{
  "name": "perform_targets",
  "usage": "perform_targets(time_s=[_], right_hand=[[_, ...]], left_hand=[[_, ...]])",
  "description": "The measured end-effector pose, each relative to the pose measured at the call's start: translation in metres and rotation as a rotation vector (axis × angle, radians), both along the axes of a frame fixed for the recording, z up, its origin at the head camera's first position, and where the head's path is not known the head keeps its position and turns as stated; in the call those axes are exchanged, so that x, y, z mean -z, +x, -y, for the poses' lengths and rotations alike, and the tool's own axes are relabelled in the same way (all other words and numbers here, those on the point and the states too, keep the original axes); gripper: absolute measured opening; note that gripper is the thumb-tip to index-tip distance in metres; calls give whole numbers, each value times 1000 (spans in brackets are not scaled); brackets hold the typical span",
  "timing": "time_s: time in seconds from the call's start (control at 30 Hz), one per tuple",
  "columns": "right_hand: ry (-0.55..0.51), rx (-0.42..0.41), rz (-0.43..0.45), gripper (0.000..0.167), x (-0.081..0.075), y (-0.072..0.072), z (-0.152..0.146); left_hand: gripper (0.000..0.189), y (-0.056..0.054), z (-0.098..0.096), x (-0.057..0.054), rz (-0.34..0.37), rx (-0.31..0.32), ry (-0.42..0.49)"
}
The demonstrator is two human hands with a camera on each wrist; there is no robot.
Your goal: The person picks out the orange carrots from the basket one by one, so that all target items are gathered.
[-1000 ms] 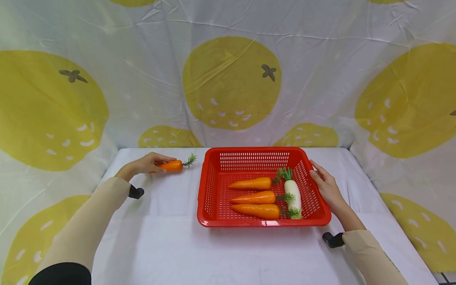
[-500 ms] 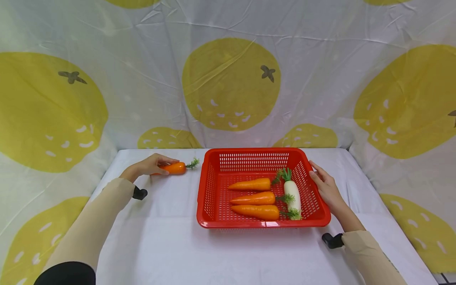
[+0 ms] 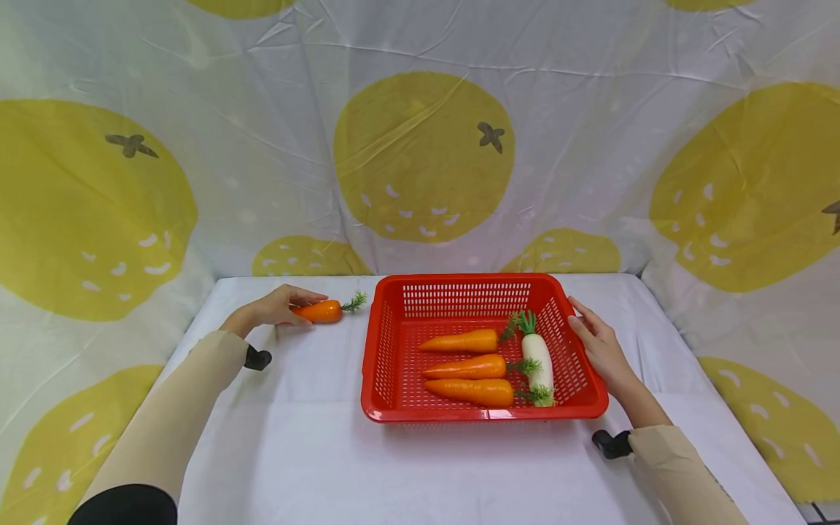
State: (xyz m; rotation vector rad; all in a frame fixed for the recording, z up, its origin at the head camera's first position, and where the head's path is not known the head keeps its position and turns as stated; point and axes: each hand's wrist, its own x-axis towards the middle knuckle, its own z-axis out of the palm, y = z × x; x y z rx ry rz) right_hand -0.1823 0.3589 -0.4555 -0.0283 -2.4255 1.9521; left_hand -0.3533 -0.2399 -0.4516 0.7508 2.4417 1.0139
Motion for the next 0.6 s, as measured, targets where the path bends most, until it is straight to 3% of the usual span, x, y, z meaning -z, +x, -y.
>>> perform_targets(time_s=[0.33, 0.6], right_hand=[[15, -5, 2, 61, 0, 0, 2], [24, 1, -6, 59, 0, 0, 0]], left_hand=[[60, 0, 0, -6, 7, 0, 2], [62, 3, -4, -30, -10, 47, 53]])
